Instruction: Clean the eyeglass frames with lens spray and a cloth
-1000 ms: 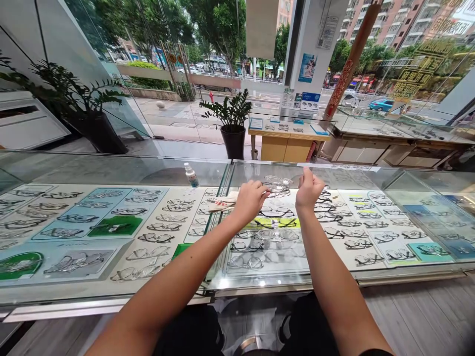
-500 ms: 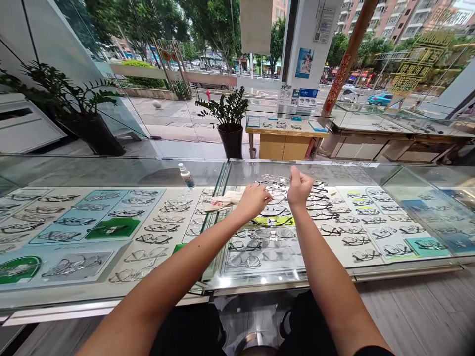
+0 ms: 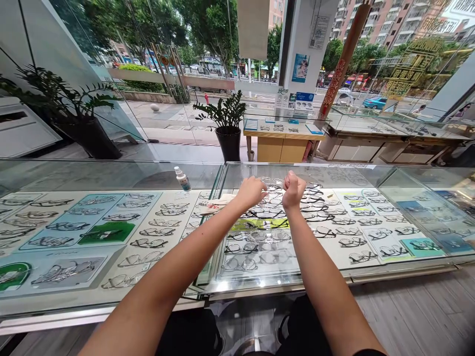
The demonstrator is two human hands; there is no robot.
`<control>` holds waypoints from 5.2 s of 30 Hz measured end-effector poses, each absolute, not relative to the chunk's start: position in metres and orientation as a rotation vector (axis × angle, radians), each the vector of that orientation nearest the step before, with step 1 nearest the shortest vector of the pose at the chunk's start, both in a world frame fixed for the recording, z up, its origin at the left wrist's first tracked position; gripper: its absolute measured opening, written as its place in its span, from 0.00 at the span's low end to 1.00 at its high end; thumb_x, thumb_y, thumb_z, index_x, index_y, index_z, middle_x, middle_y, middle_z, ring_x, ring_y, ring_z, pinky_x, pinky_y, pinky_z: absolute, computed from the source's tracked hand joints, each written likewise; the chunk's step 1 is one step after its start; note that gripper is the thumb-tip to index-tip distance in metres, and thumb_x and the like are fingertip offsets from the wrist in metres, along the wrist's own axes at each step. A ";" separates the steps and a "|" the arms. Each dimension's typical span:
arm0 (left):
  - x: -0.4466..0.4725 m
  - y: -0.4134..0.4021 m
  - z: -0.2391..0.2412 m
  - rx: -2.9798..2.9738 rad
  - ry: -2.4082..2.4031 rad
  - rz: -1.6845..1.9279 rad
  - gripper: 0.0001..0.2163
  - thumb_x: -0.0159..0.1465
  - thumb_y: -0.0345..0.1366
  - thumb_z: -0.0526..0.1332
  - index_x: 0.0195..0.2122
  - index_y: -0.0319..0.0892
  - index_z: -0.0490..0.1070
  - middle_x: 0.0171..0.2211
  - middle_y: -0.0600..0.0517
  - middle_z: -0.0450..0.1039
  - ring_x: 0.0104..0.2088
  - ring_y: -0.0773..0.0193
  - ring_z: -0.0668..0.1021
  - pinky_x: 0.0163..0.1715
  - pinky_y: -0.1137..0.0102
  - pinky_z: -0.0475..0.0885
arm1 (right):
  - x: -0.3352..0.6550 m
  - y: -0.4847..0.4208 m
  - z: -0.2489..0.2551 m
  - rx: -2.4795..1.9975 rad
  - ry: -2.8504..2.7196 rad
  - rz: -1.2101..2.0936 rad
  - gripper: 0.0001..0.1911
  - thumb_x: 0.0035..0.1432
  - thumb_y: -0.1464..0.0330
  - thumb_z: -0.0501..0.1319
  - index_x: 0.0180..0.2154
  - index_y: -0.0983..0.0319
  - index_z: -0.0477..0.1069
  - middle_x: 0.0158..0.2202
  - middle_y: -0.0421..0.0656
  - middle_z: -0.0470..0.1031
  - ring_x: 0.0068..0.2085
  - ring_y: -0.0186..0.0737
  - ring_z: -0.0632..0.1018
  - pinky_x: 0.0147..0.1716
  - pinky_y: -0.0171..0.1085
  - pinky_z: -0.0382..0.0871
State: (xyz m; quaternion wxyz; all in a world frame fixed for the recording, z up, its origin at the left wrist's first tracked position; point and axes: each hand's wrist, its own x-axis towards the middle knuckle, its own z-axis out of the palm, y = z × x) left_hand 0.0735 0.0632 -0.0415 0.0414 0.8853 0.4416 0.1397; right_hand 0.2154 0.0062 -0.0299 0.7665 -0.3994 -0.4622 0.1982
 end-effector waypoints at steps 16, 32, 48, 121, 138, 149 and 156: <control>0.051 0.072 -0.035 2.330 1.367 0.846 0.13 0.67 0.44 0.63 0.41 0.46 0.86 0.39 0.46 0.80 0.42 0.53 0.78 0.44 0.62 0.72 | 0.209 0.006 -0.033 -0.845 -0.967 0.426 0.35 0.68 0.42 0.53 0.19 0.55 0.44 0.19 0.33 0.43 0.22 0.34 0.49 0.24 0.40 0.44; -0.024 0.027 -0.048 0.962 0.899 1.350 0.16 0.52 0.46 0.78 0.37 0.44 0.80 0.45 0.47 0.82 0.44 0.61 0.80 0.41 0.67 0.76 | 0.198 -0.001 -0.048 -1.025 -1.356 0.485 0.32 0.68 0.50 0.58 0.20 0.56 0.44 0.20 0.33 0.44 0.24 0.33 0.50 0.28 0.39 0.51; -0.015 0.007 -0.040 1.125 0.890 1.198 0.18 0.53 0.49 0.78 0.35 0.42 0.82 0.41 0.46 0.82 0.43 0.57 0.81 0.44 0.63 0.77 | 0.178 -0.013 -0.034 -0.916 -1.261 0.756 0.12 0.60 0.57 0.67 0.34 0.59 0.73 0.33 0.43 0.81 0.28 0.36 0.74 0.30 0.38 0.69; -0.016 0.005 -0.037 1.398 0.864 1.215 0.17 0.60 0.53 0.73 0.37 0.44 0.79 0.41 0.47 0.82 0.45 0.55 0.81 0.41 0.62 0.79 | 0.169 -0.022 -0.033 -1.115 -1.489 0.560 0.21 0.64 0.61 0.63 0.56 0.59 0.75 0.33 0.38 0.73 0.31 0.39 0.71 0.36 0.40 0.67; -0.017 0.006 -0.039 1.302 0.795 1.157 0.13 0.55 0.48 0.76 0.33 0.44 0.82 0.62 0.44 0.76 0.61 0.47 0.77 0.64 0.52 0.68 | 0.156 -0.023 -0.043 -0.988 -1.656 0.824 0.13 0.64 0.57 0.67 0.45 0.58 0.79 0.48 0.45 0.80 0.49 0.45 0.80 0.46 0.41 0.73; -0.018 0.004 -0.035 1.373 0.785 1.100 0.14 0.58 0.50 0.75 0.38 0.46 0.85 0.62 0.43 0.78 0.63 0.46 0.77 0.64 0.49 0.69 | 0.154 -0.025 -0.040 -0.967 -1.635 0.743 0.18 0.69 0.51 0.61 0.37 0.58 0.77 0.39 0.43 0.77 0.42 0.42 0.77 0.45 0.39 0.71; -0.027 0.004 -0.027 1.749 0.963 1.453 0.11 0.67 0.46 0.66 0.36 0.45 0.81 0.54 0.44 0.79 0.57 0.50 0.78 0.63 0.54 0.69 | 0.158 -0.025 -0.037 -0.988 -1.486 0.720 0.18 0.67 0.52 0.64 0.39 0.60 0.82 0.40 0.45 0.80 0.42 0.43 0.78 0.43 0.40 0.70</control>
